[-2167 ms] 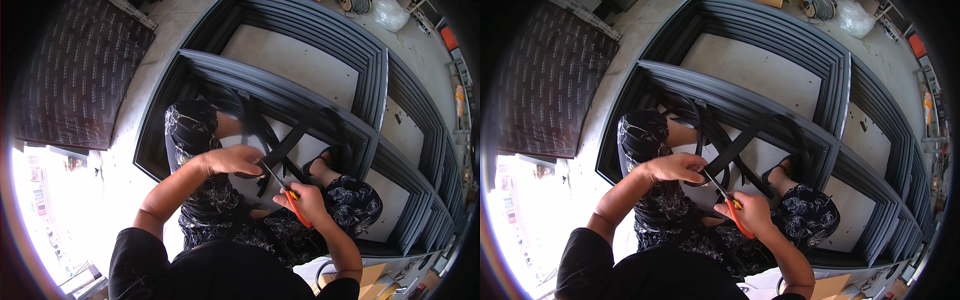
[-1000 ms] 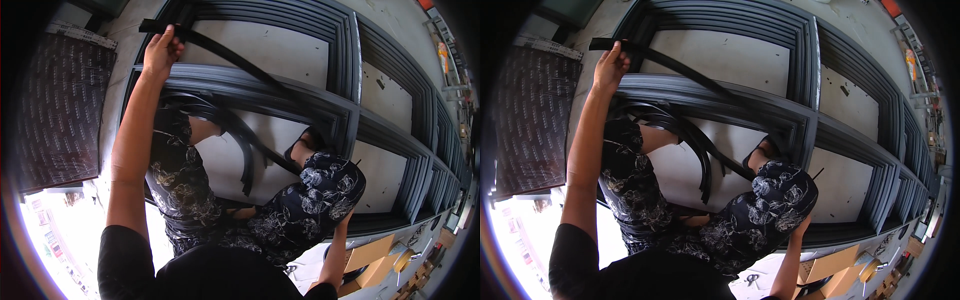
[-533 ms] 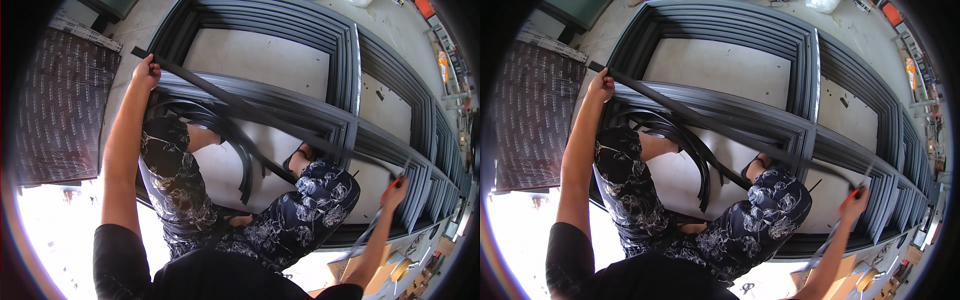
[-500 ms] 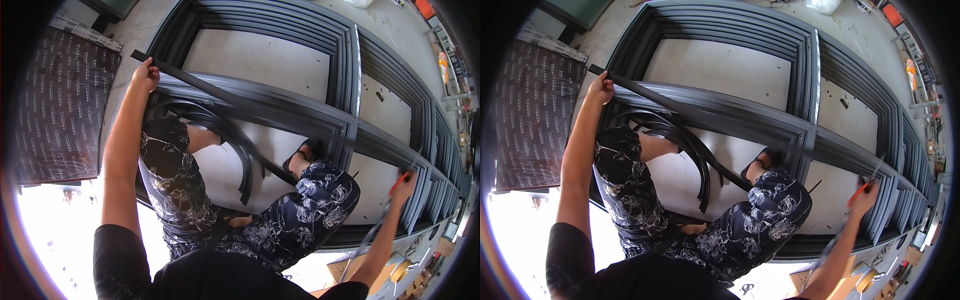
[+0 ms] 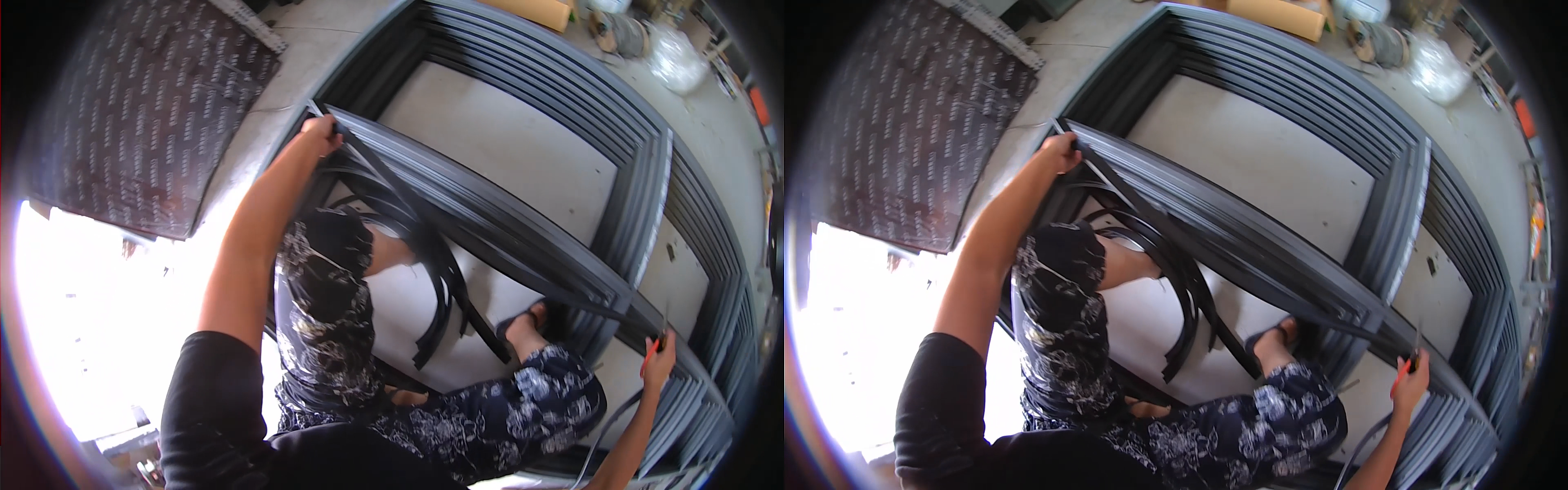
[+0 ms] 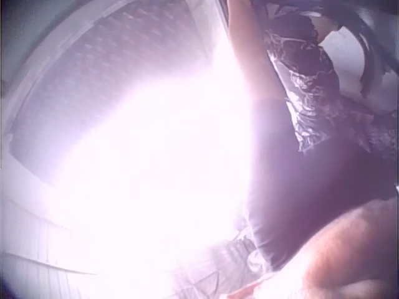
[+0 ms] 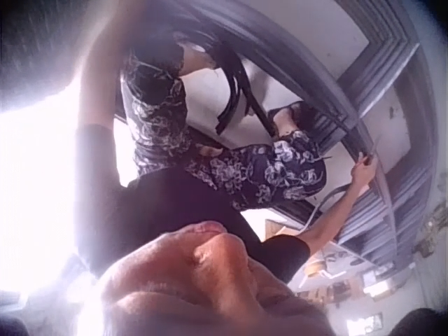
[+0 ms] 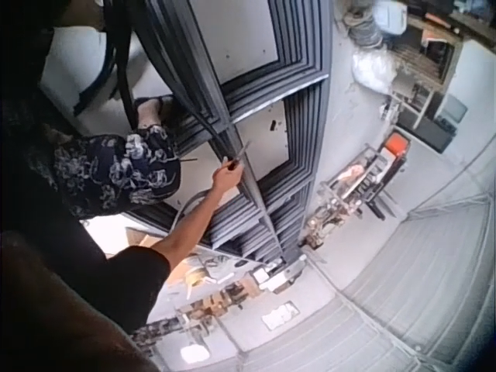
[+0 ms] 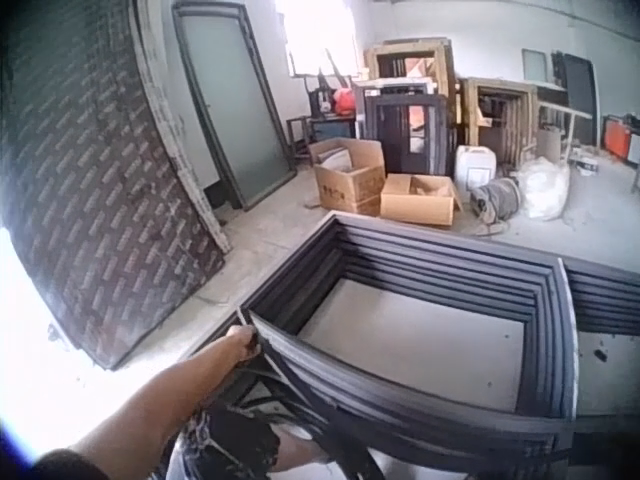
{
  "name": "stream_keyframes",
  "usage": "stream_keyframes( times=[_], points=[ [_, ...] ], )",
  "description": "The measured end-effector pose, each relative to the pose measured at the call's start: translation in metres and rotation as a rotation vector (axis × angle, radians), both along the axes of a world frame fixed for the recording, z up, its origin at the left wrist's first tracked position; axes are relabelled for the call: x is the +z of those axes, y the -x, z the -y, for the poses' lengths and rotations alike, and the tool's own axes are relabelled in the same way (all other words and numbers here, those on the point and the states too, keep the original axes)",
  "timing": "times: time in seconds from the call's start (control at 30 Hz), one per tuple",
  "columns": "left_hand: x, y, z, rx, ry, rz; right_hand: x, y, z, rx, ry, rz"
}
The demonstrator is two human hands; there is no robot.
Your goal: The person cuts rubber strips with scissors and fits them into the grooves of stacked metal frames.
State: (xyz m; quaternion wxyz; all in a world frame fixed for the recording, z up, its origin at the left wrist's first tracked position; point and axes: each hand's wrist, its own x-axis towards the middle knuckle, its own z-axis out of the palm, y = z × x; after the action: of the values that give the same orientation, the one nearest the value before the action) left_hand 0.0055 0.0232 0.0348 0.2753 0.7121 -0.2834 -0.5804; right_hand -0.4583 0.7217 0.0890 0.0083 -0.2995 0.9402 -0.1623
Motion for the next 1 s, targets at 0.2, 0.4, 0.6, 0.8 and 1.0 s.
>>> stream_keyframes(
  times=[0.2, 0.4, 0.6, 0.8, 1.0],
  points=[
    [-0.05, -0.016, 0.02, 0.049, 0.016, 0.101, -0.041, 0.028, 0.003, -0.024, -0.036, -0.001],
    [-0.053, -0.01, 0.029, 0.092, 0.02, 0.055, -0.054, 0.017, 0.022, -0.012, -0.037, 0.113],
    [-0.06, -0.032, 0.056, 0.118, 0.024, 0.03, -0.086, 0.012, 0.049, -0.058, -0.027, 0.2],
    [-0.073, -0.046, 0.066, 0.137, 0.025, 0.015, -0.102, 0.021, 0.04, -0.065, 0.056, 0.229],
    [-0.071, -0.05, 0.068, 0.097, 0.031, 0.017, -0.104, 0.017, 0.044, -0.085, 0.053, 0.257]
  ],
)
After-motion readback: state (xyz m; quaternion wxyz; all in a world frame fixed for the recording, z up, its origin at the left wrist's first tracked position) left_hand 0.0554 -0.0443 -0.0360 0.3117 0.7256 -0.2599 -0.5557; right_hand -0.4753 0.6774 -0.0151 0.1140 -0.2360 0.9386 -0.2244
